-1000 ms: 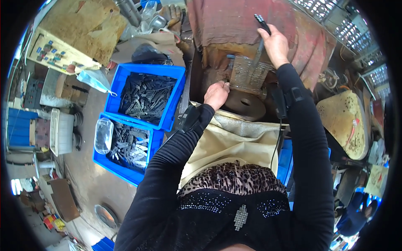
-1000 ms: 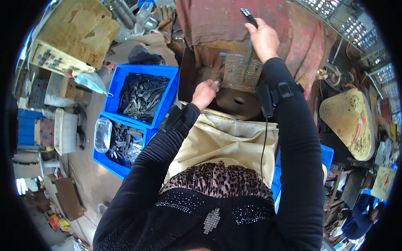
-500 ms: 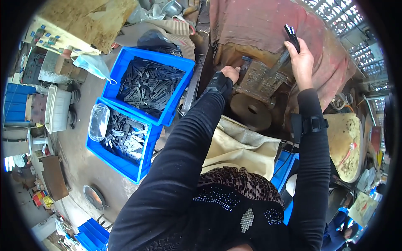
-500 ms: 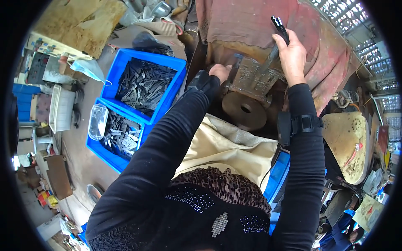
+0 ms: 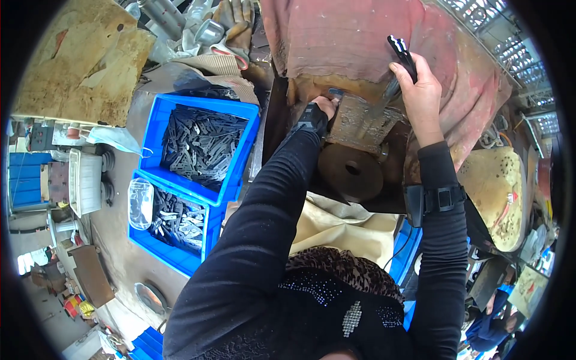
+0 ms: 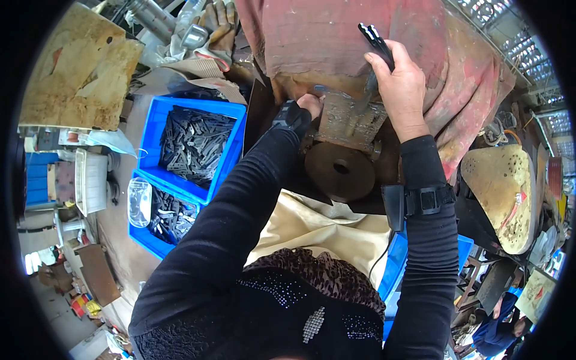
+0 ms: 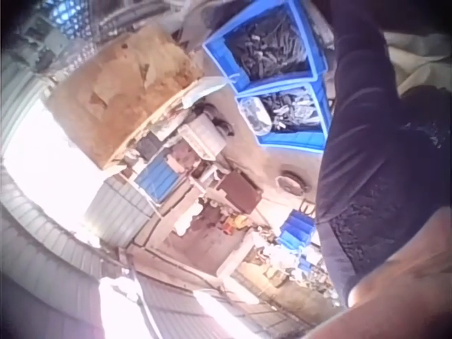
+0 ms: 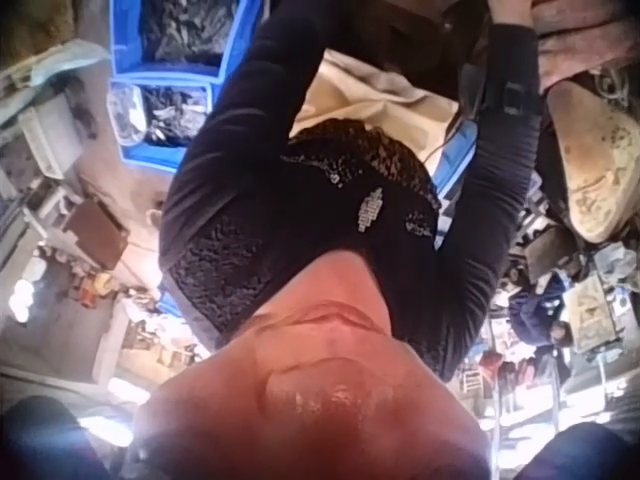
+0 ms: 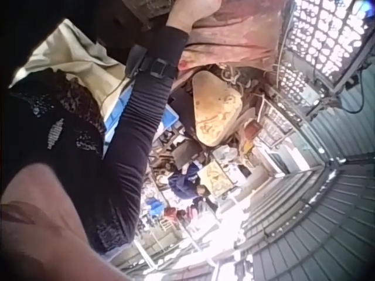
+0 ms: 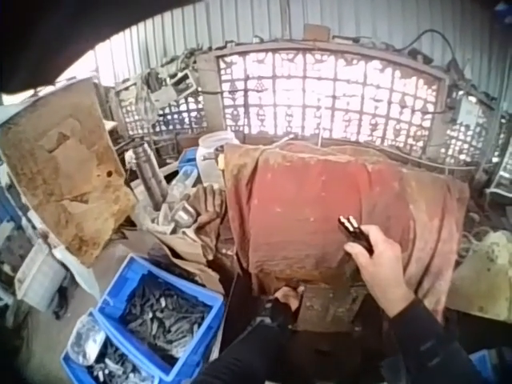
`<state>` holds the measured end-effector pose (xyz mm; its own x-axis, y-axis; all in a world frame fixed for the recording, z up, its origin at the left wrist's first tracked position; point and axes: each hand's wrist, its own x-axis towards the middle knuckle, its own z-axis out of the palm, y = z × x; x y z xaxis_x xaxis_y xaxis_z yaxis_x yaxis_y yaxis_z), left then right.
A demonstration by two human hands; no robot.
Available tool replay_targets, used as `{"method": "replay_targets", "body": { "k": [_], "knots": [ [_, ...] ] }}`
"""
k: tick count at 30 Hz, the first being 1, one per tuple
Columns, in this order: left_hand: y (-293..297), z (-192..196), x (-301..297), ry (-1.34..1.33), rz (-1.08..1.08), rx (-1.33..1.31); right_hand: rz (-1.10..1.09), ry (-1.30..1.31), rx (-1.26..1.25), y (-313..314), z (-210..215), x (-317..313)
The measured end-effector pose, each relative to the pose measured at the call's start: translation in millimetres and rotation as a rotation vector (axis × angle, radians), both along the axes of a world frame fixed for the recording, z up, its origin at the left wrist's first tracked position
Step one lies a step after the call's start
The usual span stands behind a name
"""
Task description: Assembling small metal components into a jig and using a manual press.
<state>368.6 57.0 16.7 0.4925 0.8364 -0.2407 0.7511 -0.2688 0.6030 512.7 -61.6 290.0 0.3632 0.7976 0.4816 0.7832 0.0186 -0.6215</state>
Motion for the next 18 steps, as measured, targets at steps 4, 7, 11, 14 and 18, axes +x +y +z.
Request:
{"method": "replay_targets", "body": {
  "k": [4, 7, 11, 14, 18],
  "knots": [
    [10, -12, 3, -0.048, -0.041, -0.032, 0.005, 0.001, 0.001, -1, 0, 1],
    [2, 1, 6, -0.108, 0.072, -0.279, -0.010, 0.006, -0.019, -4, -3, 5],
    [-3, 8, -8, -0.227, 0.168, -0.264, 0.024, 0.010, 0.022, -3, -1, 4],
    [-8, 11, -19, -0.319, 0.210, -0.227, 0.006, 0.014, -0.020, -2, 1, -1],
    [-19, 31, -30, -0.390, 0.322, -0.337, 0.041, 0.045, 0.002, -1, -1, -2]
  ]
}}
